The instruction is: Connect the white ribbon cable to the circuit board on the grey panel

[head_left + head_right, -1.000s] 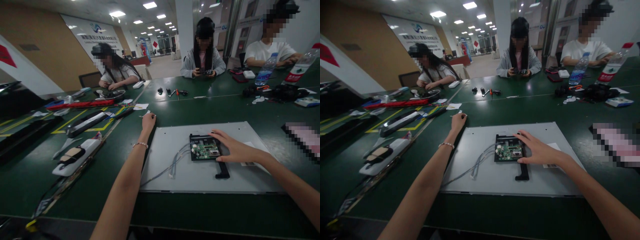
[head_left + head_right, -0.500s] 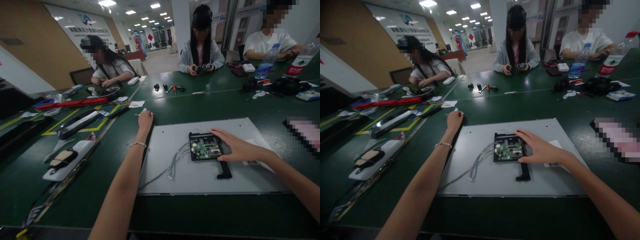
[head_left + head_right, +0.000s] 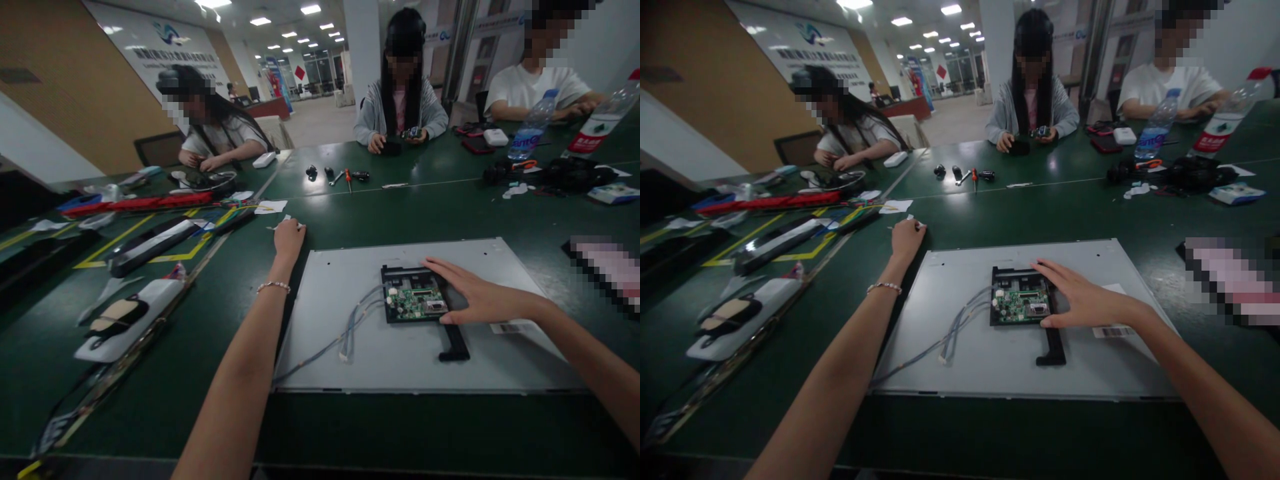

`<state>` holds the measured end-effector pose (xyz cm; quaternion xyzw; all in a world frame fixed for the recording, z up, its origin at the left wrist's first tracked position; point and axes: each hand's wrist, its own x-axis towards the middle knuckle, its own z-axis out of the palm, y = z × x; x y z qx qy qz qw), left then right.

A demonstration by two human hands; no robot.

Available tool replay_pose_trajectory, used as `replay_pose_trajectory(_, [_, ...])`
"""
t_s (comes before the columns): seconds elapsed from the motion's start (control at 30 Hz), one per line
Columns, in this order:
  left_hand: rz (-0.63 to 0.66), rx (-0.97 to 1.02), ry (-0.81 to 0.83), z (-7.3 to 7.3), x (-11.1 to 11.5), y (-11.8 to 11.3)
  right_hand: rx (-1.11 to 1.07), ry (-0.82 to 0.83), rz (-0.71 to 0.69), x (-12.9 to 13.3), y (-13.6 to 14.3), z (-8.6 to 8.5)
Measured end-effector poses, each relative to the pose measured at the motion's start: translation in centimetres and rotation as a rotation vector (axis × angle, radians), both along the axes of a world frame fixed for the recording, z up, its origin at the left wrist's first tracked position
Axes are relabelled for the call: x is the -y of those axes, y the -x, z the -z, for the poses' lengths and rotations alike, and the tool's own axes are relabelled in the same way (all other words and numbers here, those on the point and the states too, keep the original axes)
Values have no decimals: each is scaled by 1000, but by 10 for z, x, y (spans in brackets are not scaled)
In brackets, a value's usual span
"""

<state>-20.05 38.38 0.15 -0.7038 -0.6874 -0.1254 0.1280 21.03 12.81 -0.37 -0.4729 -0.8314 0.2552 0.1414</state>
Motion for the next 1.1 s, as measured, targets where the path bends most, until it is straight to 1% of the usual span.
replay_pose_trajectory(0.17, [8, 36, -9, -2, 1, 2, 0, 6, 13, 0, 1, -1])
replay_pose_trajectory(0.3, [-18, 44, -21, -4, 7, 2, -2, 22, 25, 0, 2, -3])
replay_pose_trajectory(0.37, [-13, 39, -32, -10, 10, -2, -9, 26, 21, 1, 2, -4])
replay_pose_trajectory(0.4, [0, 34, -34, -15, 12, -7, -15, 26, 21, 1, 2, -4])
replay_pose_trajectory(0.47, [57, 20, -33, -32, 17, -24, -25, 17, 19, 1, 2, -4])
replay_pose_trajectory(0.57, [223, -8, -53, -67, 34, -68, -45, -10, 13, 0, 3, -4])
replay_pose_trajectory(0.63, [399, -27, -65, -88, 57, -104, -55, -29, 7, -1, 2, -4])
replay_pose_trajectory(0.67, [507, -47, -63, -96, 72, -122, -56, -34, 6, -2, 2, -3])
replay_pose_trajectory(0.7, [612, -74, -55, -100, 88, -138, -55, -36, 5, -3, 2, -2])
replay_pose_trajectory(0.73, [715, -110, -42, -101, 104, -152, -54, -39, 3, -4, 2, -2])
replay_pose_trajectory(0.77, [802, -152, -32, -98, 120, -164, -55, -41, 1, -4, 2, -1])
replay_pose_trajectory(0.8, [871, -191, -27, -92, 134, -172, -58, -46, -3, -5, 1, 1])
replay_pose_trajectory(0.87, [966, -255, -11, -73, 155, -181, -71, -60, -9, -7, 1, 3])
replay_pose_trajectory(0.93, [976, -274, 12, -53, 167, -183, -79, -72, -15, -8, 0, 4])
replay_pose_trajectory(1.0, [924, -252, 36, -38, 172, -182, -77, -74, -18, -8, 0, 4])
replay_pose_trajectory(1.03, [897, -232, 45, -33, 173, -183, -74, -71, -18, -8, 0, 4])
replay_pose_trajectory(1.1, [879, -194, 58, -29, 175, -186, -68, -67, -17, -8, 0, 3])
